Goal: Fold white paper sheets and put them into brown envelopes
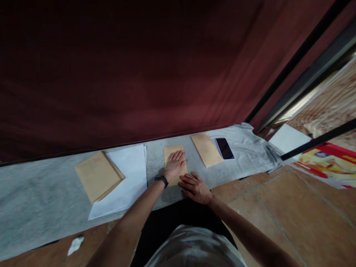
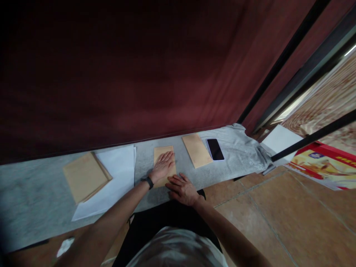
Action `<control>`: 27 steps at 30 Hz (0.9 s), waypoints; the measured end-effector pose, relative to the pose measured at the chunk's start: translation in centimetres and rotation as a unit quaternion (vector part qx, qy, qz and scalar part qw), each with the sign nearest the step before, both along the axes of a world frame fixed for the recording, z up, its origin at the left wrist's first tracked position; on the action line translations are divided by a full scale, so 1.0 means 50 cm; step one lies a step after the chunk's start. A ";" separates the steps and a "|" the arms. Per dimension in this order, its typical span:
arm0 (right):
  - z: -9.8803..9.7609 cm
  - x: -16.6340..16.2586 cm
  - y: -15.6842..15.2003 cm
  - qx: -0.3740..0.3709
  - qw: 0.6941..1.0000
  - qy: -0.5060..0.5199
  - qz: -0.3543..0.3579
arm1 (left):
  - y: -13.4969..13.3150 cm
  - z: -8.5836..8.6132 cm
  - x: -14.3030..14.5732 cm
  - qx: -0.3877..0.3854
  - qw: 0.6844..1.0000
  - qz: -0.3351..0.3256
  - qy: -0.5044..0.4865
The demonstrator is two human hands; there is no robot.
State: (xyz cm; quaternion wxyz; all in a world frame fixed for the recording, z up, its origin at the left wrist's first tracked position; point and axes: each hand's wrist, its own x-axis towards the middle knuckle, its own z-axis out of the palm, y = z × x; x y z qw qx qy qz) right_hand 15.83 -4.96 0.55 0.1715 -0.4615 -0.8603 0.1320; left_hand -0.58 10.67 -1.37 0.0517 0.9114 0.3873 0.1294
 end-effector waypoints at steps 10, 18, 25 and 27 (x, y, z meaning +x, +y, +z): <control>-0.011 0.002 -0.003 0.006 1.000 0.021 0.004 | -0.064 0.013 -0.041 0.023 0.999 -0.033 0.021; -0.008 0.005 -0.009 0.002 0.999 0.030 0.023 | -0.177 0.023 -0.126 0.058 0.994 -0.092 0.032; -0.009 0.072 -0.017 -0.014 0.998 -0.003 0.064 | -0.242 0.022 -0.179 0.070 0.989 -0.103 0.077; -0.005 0.099 -0.021 -0.018 0.998 -0.009 0.063 | -0.244 0.025 -0.180 0.071 0.990 -0.100 0.077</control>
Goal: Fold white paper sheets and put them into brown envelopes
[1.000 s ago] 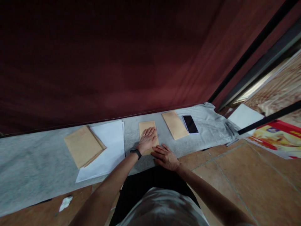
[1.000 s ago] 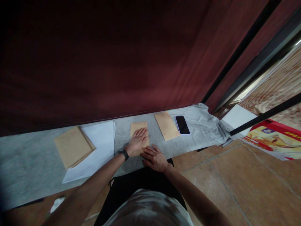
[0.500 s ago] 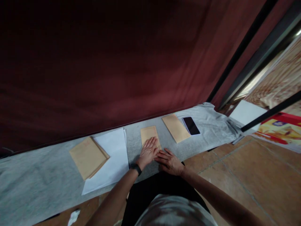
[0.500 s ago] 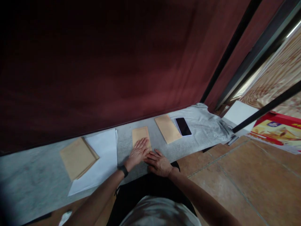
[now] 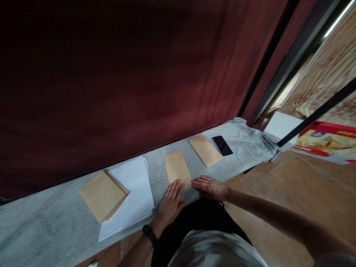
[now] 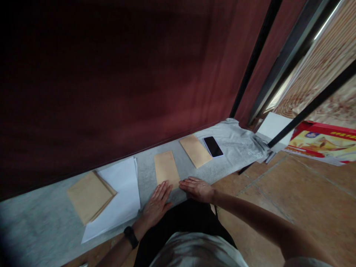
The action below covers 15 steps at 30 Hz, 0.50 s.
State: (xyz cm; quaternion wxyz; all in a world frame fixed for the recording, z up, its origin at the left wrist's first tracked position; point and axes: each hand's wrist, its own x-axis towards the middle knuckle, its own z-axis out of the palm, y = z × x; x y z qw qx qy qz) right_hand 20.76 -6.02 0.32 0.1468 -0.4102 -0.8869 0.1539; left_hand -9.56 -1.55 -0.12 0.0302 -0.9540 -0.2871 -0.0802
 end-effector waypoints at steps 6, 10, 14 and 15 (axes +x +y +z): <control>0.032 -0.002 0.006 0.012 0.999 0.010 -0.036 | 0.002 -0.006 0.007 0.005 1.000 0.007 -0.011; 0.025 -0.058 0.028 0.015 0.998 0.029 -0.055 | 0.000 -0.013 0.006 0.012 1.000 0.006 -0.015; 0.003 -0.082 0.053 0.027 0.996 0.029 -0.080 | -0.002 -0.010 0.004 0.020 1.000 0.001 -0.009; -0.001 -0.081 0.059 0.031 0.995 0.027 -0.088 | -0.002 -0.009 0.004 0.021 1.000 -0.002 -0.008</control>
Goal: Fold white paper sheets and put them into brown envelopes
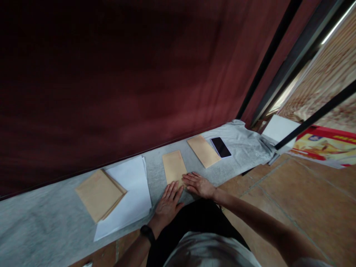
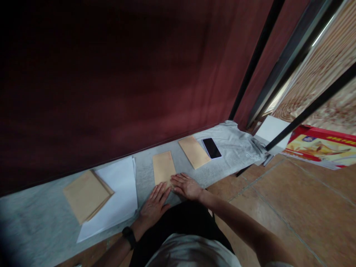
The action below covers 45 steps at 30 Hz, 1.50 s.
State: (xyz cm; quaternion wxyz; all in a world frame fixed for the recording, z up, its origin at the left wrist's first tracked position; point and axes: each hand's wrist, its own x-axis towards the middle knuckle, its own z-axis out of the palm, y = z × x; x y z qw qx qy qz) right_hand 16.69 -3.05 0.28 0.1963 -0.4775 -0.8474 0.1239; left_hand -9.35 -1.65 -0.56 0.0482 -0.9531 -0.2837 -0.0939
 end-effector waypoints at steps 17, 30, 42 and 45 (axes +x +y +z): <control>-0.001 -0.015 0.170 0.014 0.993 -0.071 -0.094 | -0.005 0.003 0.004 -0.007 1.000 0.013 -0.023; -0.007 -0.022 0.157 0.014 0.992 -0.059 -0.109 | -0.009 0.011 0.008 -0.023 0.999 0.023 -0.013; 0.009 0.032 -0.008 0.025 0.997 -0.031 0.062 | -0.012 0.024 0.009 -0.051 0.998 0.027 -0.022; 0.010 0.040 -0.018 0.031 0.997 -0.011 0.073 | 0.004 0.031 0.015 -0.072 0.996 0.035 -0.032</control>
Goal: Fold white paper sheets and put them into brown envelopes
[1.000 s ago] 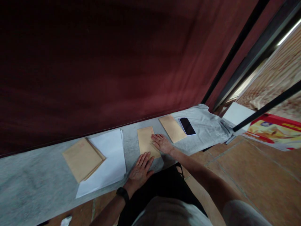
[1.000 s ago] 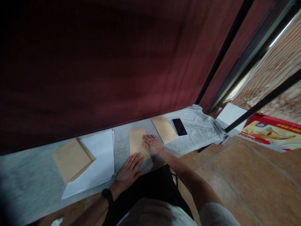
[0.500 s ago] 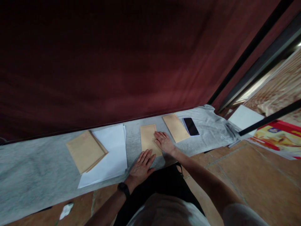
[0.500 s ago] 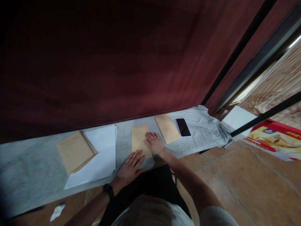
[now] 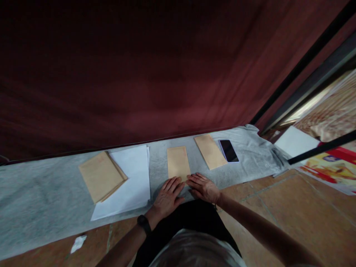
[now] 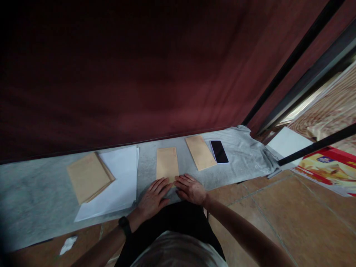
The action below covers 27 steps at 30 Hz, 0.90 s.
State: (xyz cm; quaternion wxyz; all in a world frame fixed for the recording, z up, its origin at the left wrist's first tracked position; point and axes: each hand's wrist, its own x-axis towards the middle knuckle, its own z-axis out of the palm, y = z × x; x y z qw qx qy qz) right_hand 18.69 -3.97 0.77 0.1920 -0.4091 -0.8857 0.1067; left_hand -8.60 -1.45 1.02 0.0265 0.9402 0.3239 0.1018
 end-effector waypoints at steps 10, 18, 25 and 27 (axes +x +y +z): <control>0.008 -0.007 0.009 0.006 0.999 0.032 -0.002 | 0.142 -0.015 0.114 -0.030 0.997 0.067 -0.010; 0.001 -0.007 0.007 0.009 1.000 0.025 -0.015 | 0.218 -0.031 0.168 -0.027 0.994 0.101 -0.024; -0.001 -0.007 0.009 0.009 0.999 0.029 -0.014 | 0.217 -0.033 0.170 -0.033 0.994 0.106 -0.013; -0.002 -0.006 0.009 0.009 0.999 0.029 -0.013 | 0.204 -0.034 0.160 -0.022 0.995 0.098 -0.018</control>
